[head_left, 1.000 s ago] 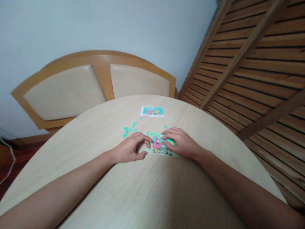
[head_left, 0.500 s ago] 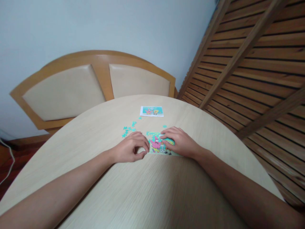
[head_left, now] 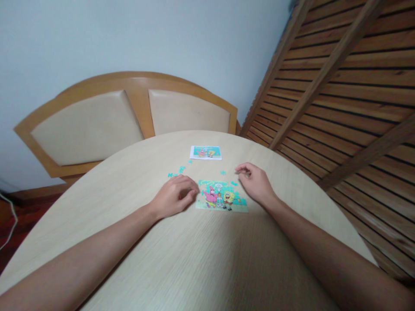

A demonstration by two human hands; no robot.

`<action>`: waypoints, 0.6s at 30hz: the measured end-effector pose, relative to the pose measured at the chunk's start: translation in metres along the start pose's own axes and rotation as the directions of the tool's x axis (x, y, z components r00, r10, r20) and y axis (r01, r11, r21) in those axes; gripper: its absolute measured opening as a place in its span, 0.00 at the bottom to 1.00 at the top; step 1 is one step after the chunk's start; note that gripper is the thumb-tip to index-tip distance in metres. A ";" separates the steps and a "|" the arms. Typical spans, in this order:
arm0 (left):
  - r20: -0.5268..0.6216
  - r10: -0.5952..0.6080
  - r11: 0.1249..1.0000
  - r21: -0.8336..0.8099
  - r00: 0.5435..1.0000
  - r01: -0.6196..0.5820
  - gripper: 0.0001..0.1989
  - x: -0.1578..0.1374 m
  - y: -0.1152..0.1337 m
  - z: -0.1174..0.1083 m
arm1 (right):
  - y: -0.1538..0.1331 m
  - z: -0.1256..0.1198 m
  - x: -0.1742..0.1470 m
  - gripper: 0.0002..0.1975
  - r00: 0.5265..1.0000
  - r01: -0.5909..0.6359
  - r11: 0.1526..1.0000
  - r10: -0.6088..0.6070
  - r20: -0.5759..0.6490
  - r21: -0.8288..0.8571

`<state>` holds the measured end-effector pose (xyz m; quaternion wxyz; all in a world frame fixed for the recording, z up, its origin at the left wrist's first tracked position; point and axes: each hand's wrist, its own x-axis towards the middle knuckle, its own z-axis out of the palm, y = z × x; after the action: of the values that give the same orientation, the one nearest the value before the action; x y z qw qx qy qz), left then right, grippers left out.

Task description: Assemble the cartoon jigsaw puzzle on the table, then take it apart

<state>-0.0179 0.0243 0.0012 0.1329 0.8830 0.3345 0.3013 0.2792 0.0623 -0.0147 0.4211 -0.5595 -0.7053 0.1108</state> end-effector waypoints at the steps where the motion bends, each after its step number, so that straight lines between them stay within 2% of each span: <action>1: -0.051 -0.061 0.997 0.053 0.997 0.064 0.10 0.000 -0.003 0.000 | 0.004 -0.001 0.001 0.11 0.999 -0.049 0.999 0.049 -0.007 -0.010; 3: -0.145 -0.157 0.970 0.163 0.977 0.180 0.10 -0.001 -0.010 0.001 | 0.010 -0.001 0.002 0.11 0.996 -0.086 0.996 0.087 0.013 -0.029; 6: -0.219 -0.236 0.912 0.285 0.947 0.294 0.13 -0.003 -0.019 0.001 | 0.010 0.000 0.000 0.10 0.996 -0.030 0.997 0.037 0.082 -0.076; 12: -0.201 -0.349 0.821 0.406 0.916 0.402 0.19 -0.007 -0.031 0.006 | 0.003 0.003 -0.006 0.06 0.983 0.043 0.981 -0.008 0.183 -0.187; 18: -0.216 -0.389 0.816 0.372 0.896 0.444 0.20 -0.008 -0.042 0.008 | 0.007 0.004 -0.005 0.06 0.988 -0.010 0.966 0.049 0.144 -0.256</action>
<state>-0.0388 0.0497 -0.0270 -0.0153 0.7744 0.5834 0.2444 0.2815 0.0612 -0.0237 0.2901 -0.6096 -0.7347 0.0671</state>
